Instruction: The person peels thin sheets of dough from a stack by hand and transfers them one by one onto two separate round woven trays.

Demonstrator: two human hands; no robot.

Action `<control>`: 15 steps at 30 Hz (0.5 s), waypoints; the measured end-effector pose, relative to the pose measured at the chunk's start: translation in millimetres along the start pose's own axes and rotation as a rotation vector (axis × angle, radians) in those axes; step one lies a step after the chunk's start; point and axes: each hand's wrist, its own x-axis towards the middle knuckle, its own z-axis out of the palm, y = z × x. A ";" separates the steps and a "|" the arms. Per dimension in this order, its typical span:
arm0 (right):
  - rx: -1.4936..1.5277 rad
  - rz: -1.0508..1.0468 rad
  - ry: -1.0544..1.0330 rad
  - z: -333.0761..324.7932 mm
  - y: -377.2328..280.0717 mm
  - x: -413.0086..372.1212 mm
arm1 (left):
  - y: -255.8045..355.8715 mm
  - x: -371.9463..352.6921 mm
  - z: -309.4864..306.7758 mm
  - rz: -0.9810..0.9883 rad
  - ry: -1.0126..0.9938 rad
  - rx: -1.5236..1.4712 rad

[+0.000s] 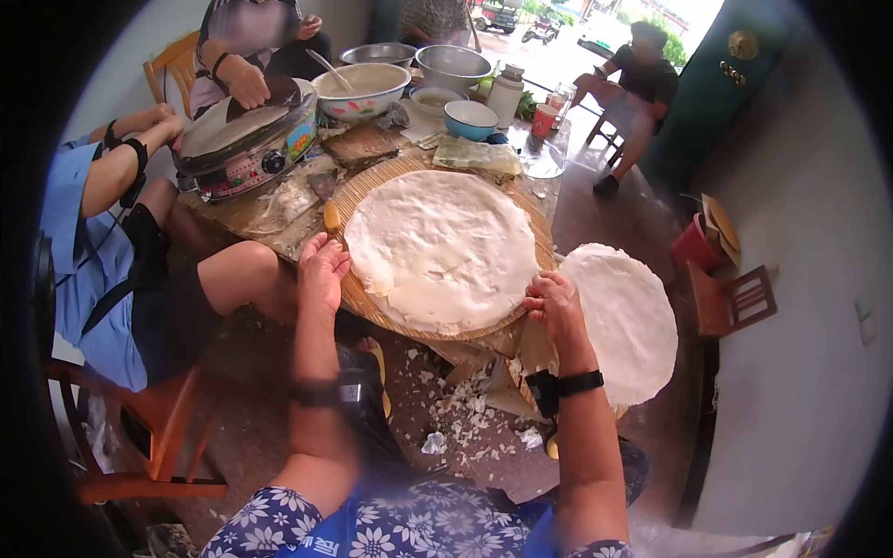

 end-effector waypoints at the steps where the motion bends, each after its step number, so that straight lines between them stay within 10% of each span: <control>1: -0.015 -0.011 -0.003 1.8 -1.3 -2.0 | -1.0 -1.5 2.8 0.026 0.011 0.051; 9: -0.027 -0.027 0.008 1.0 0.8 -1.8 | -3.3 -6.6 16.8 0.045 -0.066 0.388; 15: -0.215 -0.167 0.022 -3.4 2.6 -14.5 | -10.5 -3.1 26.8 -0.124 -0.271 -0.416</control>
